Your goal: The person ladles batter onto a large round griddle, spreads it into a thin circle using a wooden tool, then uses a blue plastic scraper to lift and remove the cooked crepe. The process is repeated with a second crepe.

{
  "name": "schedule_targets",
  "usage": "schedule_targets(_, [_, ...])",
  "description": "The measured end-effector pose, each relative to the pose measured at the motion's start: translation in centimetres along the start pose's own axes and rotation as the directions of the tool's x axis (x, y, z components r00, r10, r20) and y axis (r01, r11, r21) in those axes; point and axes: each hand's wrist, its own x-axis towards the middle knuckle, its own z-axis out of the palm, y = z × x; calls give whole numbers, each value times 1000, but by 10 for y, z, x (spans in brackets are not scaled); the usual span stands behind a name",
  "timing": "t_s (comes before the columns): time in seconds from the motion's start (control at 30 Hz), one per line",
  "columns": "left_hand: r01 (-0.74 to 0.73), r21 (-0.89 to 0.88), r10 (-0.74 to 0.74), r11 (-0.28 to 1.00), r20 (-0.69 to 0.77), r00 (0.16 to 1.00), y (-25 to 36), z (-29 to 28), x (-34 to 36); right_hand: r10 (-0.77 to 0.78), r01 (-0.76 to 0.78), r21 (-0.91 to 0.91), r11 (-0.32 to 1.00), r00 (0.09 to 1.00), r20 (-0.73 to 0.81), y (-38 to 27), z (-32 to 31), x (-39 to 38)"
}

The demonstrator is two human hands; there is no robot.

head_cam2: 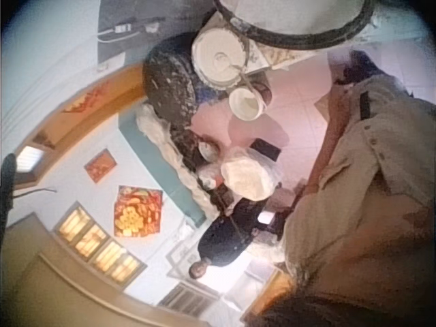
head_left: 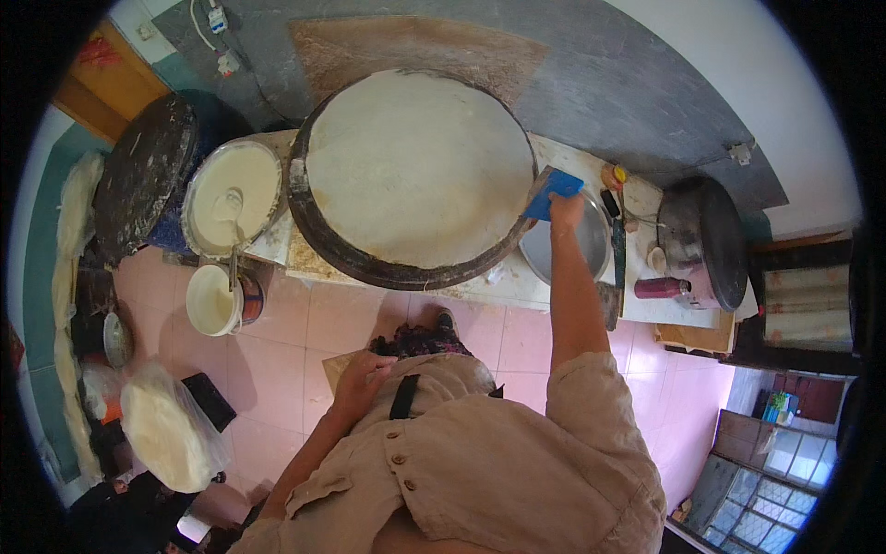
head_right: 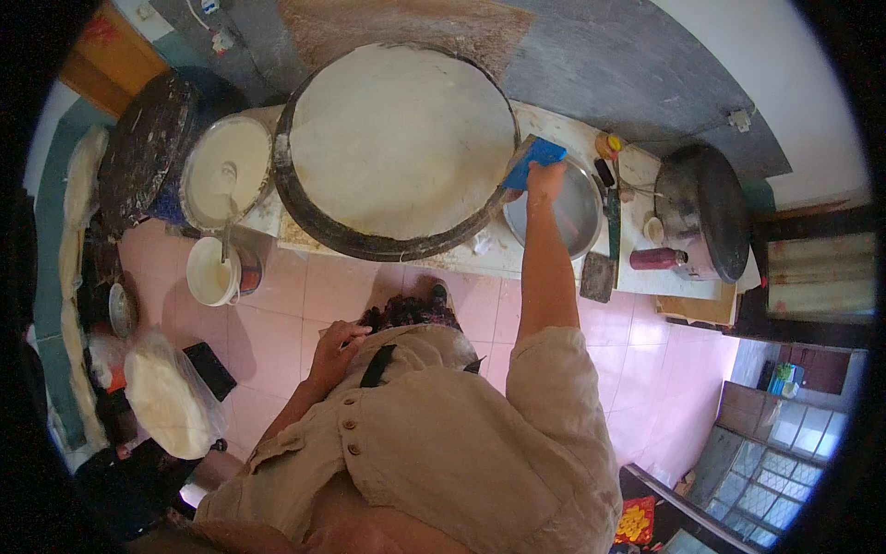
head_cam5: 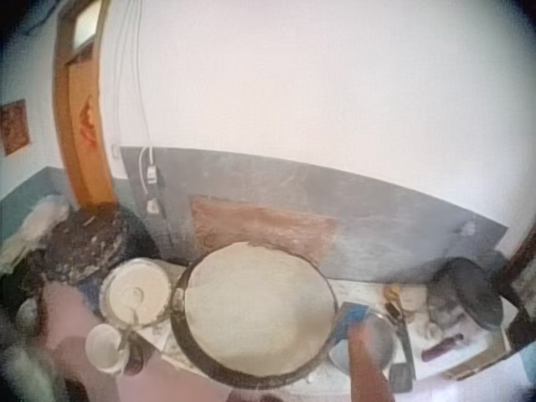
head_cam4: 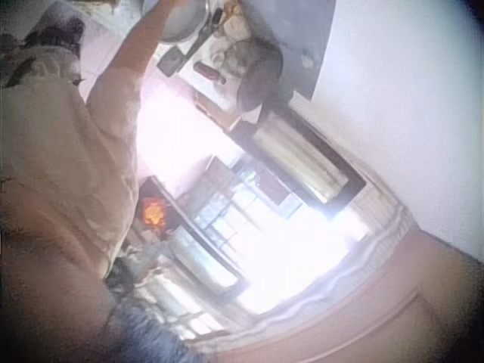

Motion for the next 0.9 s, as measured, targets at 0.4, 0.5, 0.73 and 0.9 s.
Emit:
schedule_targets(0.4, [224,-225,-247,948,-83,965,28,38,62,-261,299,-151,942,937,232,-77,59,109])
schedule_targets(0.5, [261,-172,-279,950,-91,956,28,50,73,-318,365,-154,918,911,263,-104,80,130])
schedule_targets(0.73, [363,-201,-395,910,-150,906,54,57,92,-455,562,-105,820,753,476,-156,126,173])
schedule_targets(0.9, [304,-168,-339,938,-246,908,46,69,96,-521,634,-55,771,679,517,-190,163,190])
